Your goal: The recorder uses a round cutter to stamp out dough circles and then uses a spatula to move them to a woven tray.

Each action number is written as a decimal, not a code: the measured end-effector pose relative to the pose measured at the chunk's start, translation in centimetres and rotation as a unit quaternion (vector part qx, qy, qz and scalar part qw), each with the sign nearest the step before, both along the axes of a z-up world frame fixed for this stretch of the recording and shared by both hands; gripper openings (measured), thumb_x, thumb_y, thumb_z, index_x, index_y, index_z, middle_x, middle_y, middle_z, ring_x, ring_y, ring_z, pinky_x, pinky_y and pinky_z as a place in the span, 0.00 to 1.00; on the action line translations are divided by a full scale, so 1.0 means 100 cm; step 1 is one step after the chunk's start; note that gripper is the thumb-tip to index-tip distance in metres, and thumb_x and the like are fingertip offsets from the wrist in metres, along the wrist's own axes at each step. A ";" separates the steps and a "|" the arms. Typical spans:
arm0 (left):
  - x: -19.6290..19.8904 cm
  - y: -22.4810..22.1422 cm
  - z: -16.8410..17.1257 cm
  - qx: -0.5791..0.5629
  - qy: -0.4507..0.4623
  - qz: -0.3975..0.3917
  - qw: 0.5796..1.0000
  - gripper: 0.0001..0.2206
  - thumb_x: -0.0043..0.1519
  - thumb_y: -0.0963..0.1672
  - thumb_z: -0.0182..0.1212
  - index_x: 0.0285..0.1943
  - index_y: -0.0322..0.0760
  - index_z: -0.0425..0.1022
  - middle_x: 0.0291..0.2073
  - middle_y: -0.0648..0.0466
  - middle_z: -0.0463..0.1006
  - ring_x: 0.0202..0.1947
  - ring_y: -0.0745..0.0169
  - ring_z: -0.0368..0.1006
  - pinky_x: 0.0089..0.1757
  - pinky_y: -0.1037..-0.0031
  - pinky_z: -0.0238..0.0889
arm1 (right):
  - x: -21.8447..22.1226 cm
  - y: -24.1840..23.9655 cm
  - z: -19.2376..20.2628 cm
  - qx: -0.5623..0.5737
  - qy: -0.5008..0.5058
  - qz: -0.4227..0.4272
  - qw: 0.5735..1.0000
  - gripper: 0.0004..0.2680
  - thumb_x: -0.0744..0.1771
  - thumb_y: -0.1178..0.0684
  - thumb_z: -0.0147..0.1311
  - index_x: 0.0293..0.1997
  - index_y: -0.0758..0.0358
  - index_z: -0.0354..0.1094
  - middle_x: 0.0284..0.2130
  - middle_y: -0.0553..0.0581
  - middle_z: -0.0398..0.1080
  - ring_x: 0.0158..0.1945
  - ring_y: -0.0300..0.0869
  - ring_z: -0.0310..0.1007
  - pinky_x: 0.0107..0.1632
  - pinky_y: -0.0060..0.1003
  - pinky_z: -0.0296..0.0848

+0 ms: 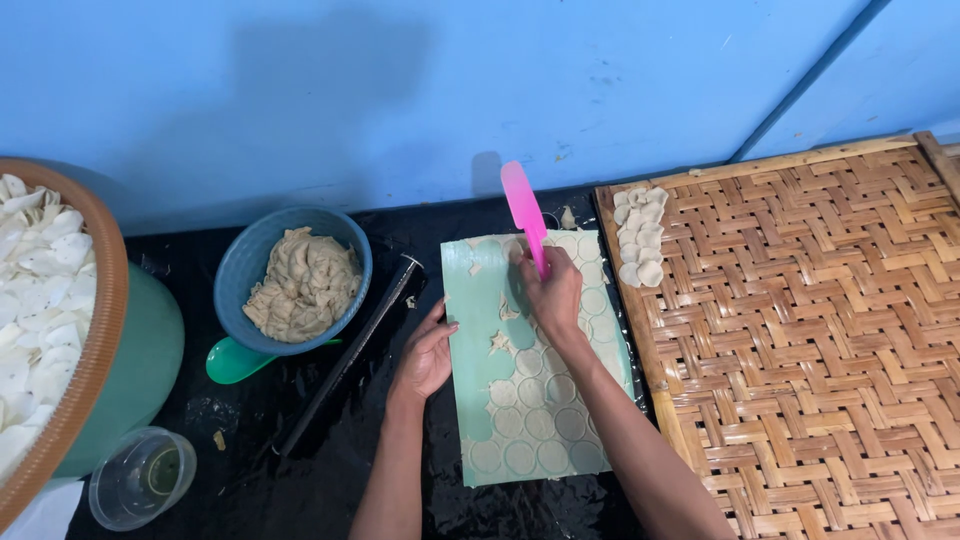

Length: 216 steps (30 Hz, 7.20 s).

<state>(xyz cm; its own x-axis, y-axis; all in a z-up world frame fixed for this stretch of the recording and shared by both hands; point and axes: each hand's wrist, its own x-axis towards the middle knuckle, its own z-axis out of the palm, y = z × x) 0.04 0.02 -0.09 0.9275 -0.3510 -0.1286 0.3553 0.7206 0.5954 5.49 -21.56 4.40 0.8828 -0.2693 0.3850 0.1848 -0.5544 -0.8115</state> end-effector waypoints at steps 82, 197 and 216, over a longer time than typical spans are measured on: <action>0.000 0.001 -0.008 -0.009 0.016 0.008 1.000 0.29 0.63 0.36 0.51 0.76 0.30 0.56 0.63 0.47 0.72 0.64 0.58 0.68 0.62 0.66 0.58 | -0.126 -0.091 0.016 -0.154 0.180 -0.019 0.971 0.09 0.68 0.53 0.53 0.47 0.69 0.73 0.36 0.74 0.75 0.40 0.65 0.76 0.43 0.55 0.72; 0.002 0.004 -0.011 -0.010 0.011 -0.001 1.000 0.29 0.62 0.37 0.52 0.76 0.32 0.57 0.61 0.48 0.73 0.62 0.58 0.69 0.61 0.67 0.60 | -0.156 -0.086 0.038 -0.150 0.253 -0.023 0.956 0.13 0.67 0.50 0.54 0.52 0.68 0.73 0.38 0.71 0.77 0.41 0.62 0.78 0.44 0.52 0.74; 0.001 0.001 -0.003 -0.018 0.009 -0.001 1.000 0.28 0.62 0.36 0.51 0.76 0.31 0.57 0.61 0.47 0.74 0.62 0.58 0.70 0.61 0.67 0.60 | -0.148 -0.093 -0.001 -0.118 0.260 -0.015 0.958 0.13 0.66 0.50 0.55 0.52 0.64 0.75 0.36 0.68 0.78 0.42 0.60 0.80 0.46 0.49 0.76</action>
